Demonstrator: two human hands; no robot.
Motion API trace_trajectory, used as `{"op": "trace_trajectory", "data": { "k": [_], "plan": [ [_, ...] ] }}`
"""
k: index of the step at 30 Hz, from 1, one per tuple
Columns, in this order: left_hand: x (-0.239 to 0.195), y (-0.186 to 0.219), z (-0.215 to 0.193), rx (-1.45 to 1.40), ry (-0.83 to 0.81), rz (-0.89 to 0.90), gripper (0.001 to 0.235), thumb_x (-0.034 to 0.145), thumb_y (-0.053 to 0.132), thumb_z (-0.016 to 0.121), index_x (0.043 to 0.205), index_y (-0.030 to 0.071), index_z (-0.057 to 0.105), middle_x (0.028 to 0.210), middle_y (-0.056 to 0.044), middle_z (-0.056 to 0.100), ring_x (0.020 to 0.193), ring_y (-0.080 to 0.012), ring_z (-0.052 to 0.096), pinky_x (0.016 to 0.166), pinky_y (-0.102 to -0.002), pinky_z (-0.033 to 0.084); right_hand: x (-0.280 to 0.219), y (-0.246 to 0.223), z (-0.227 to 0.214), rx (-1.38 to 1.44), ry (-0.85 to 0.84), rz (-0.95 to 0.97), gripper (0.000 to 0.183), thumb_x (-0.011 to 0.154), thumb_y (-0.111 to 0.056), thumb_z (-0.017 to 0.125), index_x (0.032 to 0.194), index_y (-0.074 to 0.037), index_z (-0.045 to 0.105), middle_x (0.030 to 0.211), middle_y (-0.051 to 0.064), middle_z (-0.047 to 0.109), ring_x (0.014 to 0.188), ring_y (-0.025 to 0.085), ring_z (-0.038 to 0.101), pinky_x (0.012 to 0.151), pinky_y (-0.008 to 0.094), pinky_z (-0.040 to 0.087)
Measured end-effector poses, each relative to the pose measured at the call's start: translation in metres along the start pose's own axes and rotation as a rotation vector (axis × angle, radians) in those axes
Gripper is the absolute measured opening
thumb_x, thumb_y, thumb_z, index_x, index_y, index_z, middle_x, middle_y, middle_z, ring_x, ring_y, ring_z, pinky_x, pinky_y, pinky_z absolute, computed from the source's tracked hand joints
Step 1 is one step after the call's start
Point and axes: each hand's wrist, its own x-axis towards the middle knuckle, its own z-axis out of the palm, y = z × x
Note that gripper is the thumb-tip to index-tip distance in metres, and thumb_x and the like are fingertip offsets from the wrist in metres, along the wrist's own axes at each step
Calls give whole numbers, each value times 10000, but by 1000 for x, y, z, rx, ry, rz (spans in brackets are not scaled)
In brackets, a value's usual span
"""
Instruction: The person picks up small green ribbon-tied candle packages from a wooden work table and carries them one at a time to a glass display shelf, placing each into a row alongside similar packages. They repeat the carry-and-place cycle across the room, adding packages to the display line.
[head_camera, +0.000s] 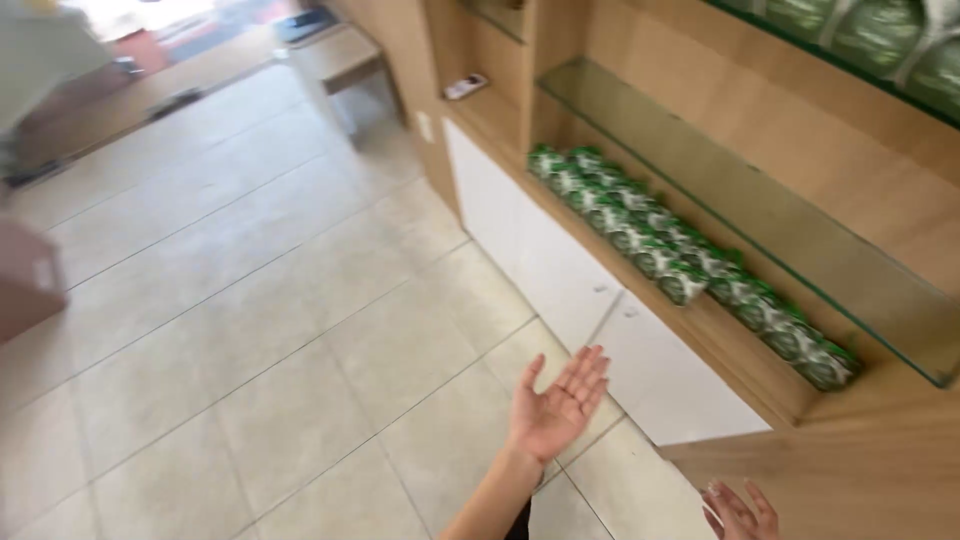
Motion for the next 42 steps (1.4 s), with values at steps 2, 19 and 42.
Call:
{"op": "trace_trajectory", "data": {
  "k": [2, 19, 42],
  "plan": [
    [-50, 14, 24, -86, -121, 198, 620, 1003, 370, 504, 1467, -41, 508, 1505, -177, 560, 1412, -335, 486, 1191, -464, 342, -35, -42, 31, 7, -41, -2, 785, 971, -92, 661, 1628, -84, 230, 1313, 244, 626, 1180, 331, 643, 1012, 494, 520],
    [-305, 96, 54, -96, -584, 583, 489, 975, 365, 601, 1385, 100, 585, 1377, -33, 623, 1324, -190, 529, 1074, -384, 409, -194, -117, 107, 111, -253, -151, 466, 1101, -180, 470, 1542, -90, 351, 1360, 174, 566, 1199, 261, 607, 997, 444, 535],
    [-345, 140, -7, -267, -389, 458, 501, 967, 385, 594, 1379, 100, 611, 1304, -34, 673, 1155, -207, 591, 963, -384, 403, -290, -21, -9, 659, -77, -306, 394, 1153, -313, 455, 1528, -201, 499, 1542, 108, 538, 1202, 209, 536, 1092, 485, 440]
  ]
}}
